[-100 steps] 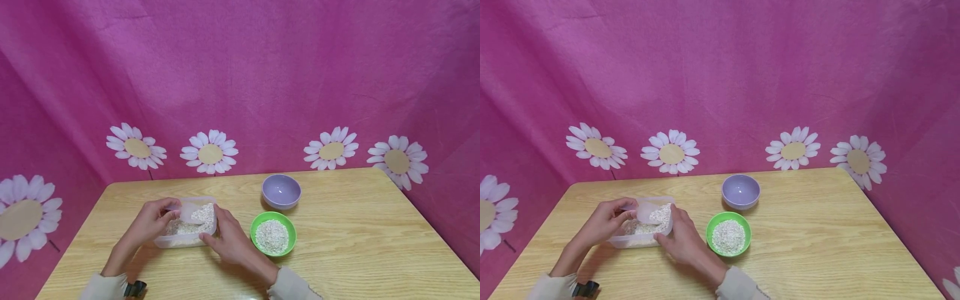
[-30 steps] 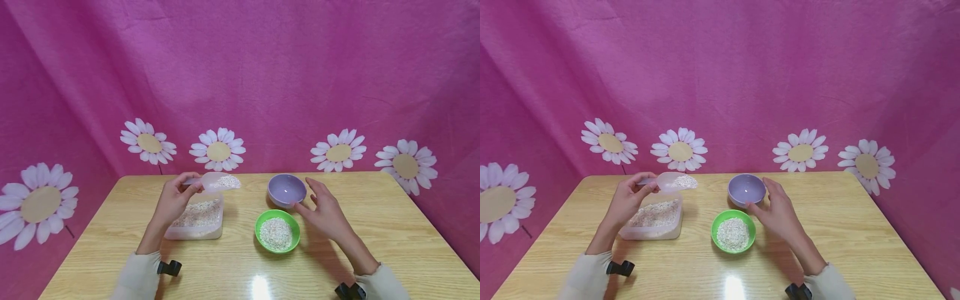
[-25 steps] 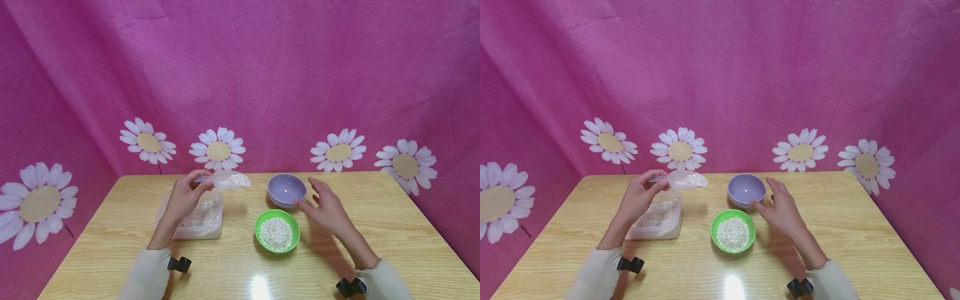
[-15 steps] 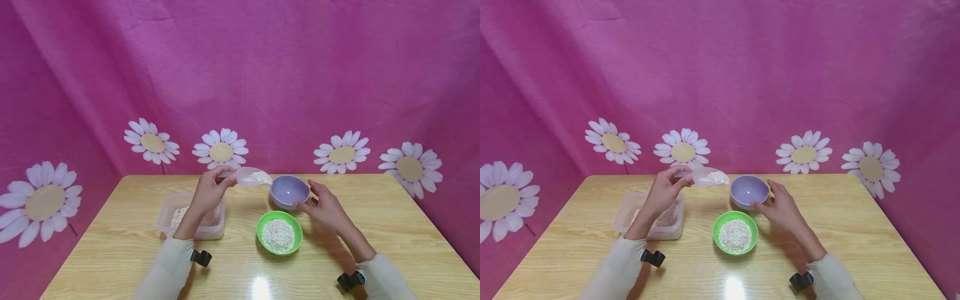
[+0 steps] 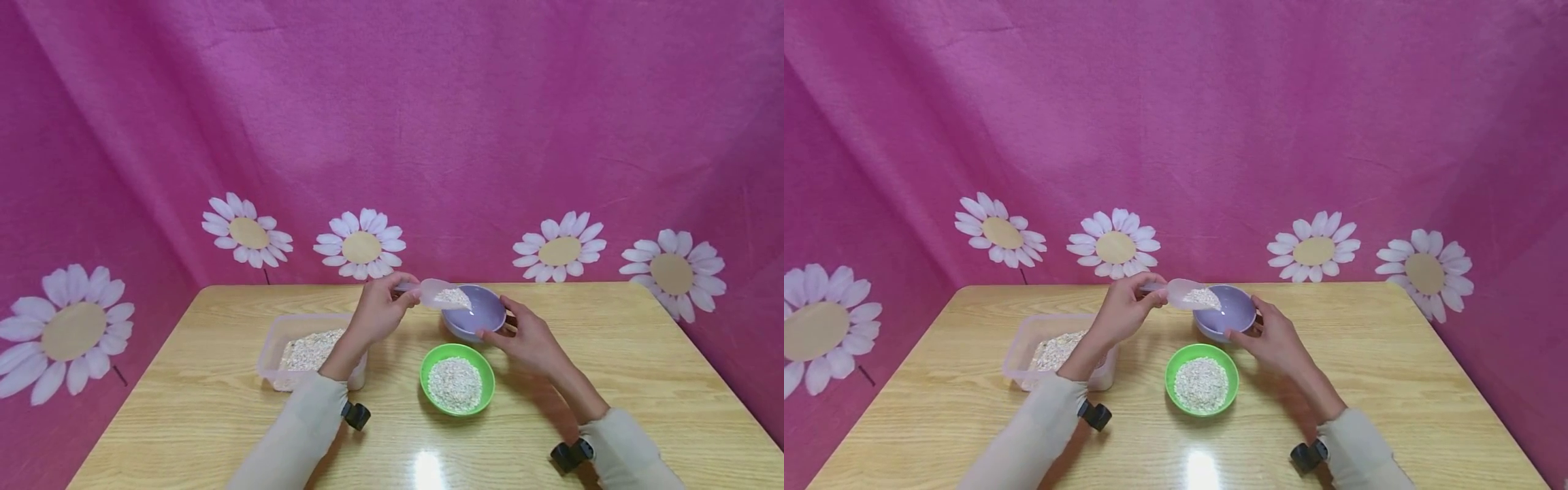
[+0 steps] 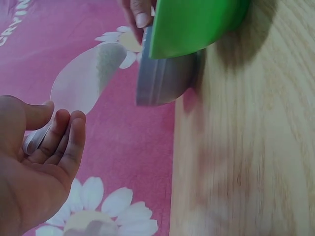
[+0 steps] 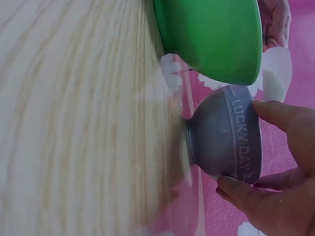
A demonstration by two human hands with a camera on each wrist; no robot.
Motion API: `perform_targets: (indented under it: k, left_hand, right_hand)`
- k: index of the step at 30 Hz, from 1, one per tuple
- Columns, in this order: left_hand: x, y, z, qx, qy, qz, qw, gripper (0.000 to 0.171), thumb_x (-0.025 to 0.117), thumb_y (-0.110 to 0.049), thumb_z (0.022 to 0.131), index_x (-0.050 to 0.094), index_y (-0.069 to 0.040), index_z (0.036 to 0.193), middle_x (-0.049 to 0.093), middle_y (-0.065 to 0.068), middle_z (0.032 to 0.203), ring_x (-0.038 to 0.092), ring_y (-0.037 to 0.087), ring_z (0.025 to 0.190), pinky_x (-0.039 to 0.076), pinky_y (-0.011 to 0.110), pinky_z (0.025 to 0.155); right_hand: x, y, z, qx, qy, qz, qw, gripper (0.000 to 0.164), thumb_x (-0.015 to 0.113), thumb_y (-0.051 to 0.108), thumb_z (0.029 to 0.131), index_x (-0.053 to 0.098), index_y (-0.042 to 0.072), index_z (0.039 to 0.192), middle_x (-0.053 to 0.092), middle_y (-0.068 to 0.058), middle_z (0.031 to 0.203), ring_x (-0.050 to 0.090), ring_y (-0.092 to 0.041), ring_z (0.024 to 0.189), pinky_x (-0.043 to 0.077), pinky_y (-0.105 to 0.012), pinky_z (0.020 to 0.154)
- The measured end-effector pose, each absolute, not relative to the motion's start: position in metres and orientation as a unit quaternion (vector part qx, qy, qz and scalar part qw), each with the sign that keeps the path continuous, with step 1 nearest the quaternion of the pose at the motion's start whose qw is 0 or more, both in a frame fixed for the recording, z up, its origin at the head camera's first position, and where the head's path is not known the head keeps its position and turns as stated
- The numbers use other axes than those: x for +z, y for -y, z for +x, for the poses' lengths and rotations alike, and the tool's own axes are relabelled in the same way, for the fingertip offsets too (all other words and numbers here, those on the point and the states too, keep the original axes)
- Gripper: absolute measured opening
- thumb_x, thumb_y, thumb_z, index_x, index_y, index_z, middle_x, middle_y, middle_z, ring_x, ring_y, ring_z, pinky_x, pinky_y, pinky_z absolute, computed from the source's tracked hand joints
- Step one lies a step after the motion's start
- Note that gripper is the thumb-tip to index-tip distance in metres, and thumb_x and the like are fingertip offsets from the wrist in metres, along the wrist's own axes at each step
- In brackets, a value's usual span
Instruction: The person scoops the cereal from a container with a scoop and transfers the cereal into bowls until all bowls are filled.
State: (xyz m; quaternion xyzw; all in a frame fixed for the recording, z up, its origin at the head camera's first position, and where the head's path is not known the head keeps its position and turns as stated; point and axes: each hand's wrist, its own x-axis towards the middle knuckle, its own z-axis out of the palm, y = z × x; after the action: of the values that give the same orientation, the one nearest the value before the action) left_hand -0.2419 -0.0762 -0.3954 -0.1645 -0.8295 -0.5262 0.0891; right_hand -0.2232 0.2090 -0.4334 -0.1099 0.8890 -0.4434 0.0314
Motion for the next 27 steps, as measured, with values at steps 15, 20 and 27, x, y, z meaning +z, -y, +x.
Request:
perform_targets:
  k: [15, 20, 27]
  left_hand:
    - [-0.374, 0.055, -0.262, -0.338, 0.903, -0.254, 0.074, 0.017, 0.069, -0.013, 0.105, 0.076, -0.002, 0.115, 0.079, 0.011, 0.104, 0.071, 0.020, 0.089, 0.057, 0.031, 0.079]
    - [-0.352, 0.052, -0.264, -0.296, 0.909, -0.278, 0.099, 0.016, 0.070, -0.012, 0.104, 0.076, 0.000, 0.114, 0.079, 0.012, 0.102, 0.072, 0.021, 0.088, 0.058, 0.031, 0.078]
    - [-0.330, 0.050, -0.262, -0.310, 0.903, -0.281, 0.101, 0.017, 0.069, -0.010, 0.104, 0.074, 0.002, 0.116, 0.080, 0.013, 0.098, 0.077, 0.018, 0.084, 0.057, 0.024, 0.071]
  right_hand:
    - [-0.433, -0.210, -0.223, -0.444, -0.890, -0.094, 0.049, 0.095, 0.079, 0.031, 0.099, 0.025, -0.012, 0.164, 0.038, -0.038, 0.164, 0.052, -0.055, 0.143, 0.051, -0.056, 0.111]
    - [-0.432, -0.209, -0.224, -0.446, -0.888, -0.095, 0.051, 0.095, 0.079, 0.030, 0.100, 0.023, -0.012, 0.164, 0.036, -0.038, 0.165, 0.051, -0.054, 0.144, 0.050, -0.055, 0.112]
    - [-0.432, -0.210, -0.224, -0.449, -0.887, -0.089, 0.055, 0.096, 0.079, 0.031, 0.100, 0.022, -0.011, 0.165, 0.037, -0.037, 0.165, 0.051, -0.054, 0.145, 0.050, -0.055, 0.113]
